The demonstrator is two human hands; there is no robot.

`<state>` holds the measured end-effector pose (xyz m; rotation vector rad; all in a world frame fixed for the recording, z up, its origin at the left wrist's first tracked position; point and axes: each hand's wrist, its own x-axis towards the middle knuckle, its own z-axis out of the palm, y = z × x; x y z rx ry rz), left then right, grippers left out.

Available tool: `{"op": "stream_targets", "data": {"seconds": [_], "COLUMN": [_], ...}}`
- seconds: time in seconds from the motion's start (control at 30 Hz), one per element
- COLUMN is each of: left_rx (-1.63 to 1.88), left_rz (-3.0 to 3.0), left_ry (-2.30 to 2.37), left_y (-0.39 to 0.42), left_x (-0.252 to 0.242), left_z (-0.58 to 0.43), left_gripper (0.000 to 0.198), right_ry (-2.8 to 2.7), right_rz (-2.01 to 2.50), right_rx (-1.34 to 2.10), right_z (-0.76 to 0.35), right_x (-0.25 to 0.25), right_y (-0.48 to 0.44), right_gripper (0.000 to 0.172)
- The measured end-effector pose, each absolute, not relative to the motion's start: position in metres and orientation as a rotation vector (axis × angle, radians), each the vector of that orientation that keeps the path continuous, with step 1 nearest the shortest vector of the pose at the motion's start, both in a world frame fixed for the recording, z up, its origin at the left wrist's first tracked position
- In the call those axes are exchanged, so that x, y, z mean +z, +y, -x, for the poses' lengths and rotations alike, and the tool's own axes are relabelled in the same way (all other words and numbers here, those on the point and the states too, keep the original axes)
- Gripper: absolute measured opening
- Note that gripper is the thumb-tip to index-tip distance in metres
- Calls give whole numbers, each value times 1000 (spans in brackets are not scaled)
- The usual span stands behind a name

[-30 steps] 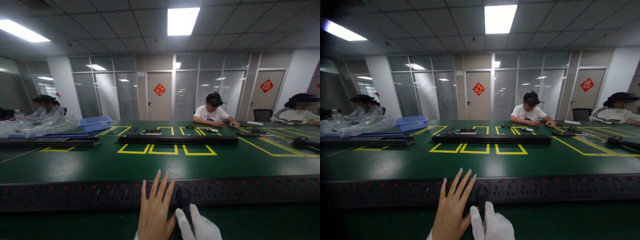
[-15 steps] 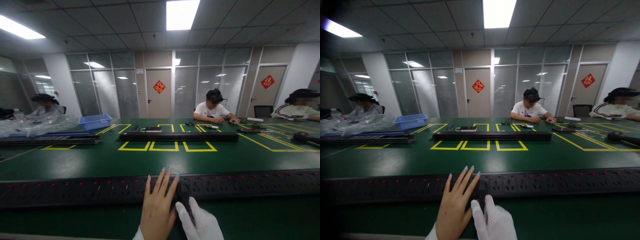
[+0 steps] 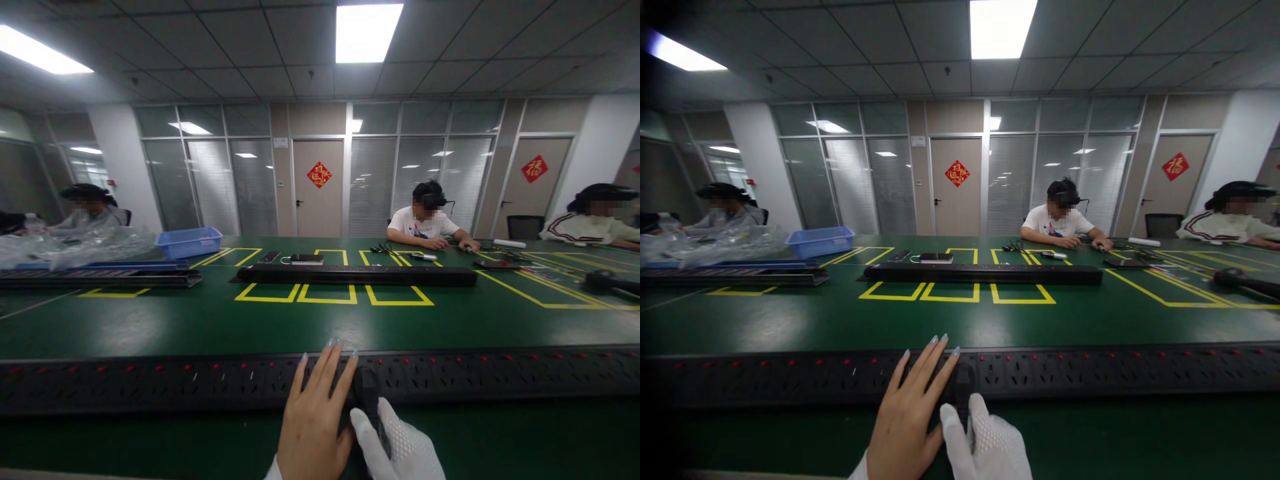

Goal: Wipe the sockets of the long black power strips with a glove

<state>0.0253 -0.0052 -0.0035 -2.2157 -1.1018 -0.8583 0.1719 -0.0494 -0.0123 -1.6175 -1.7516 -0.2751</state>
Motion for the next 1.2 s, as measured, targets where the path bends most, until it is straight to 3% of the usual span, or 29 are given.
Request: {"op": "stream_targets", "data": {"seconds": [0.3,0.5,0.83,1.2], "left_rx": [-897,-876,-899,-886], "left_rz": [2185,2181,2191,2178], "left_ry": [-1099,-1095,-1122,-1106], "left_y": [-5,-5,-6,-5], "left_x": [0,-2,1,-1], "left_z": [-28,-26,-30,-27], "left_gripper": [64,63,54,55], "right_ry": [-1701,-1662,-1786,-1746], "right_rz": [1588,1525,1525,1503], "right_rx": [-196,84,-75,28], "right_z": [-172,-177,-180,-180], "right_x": [-17,-26,-26,-29], "right_y": [-49,-43,-46,-43], "right_gripper": [87,77,88,80]}}
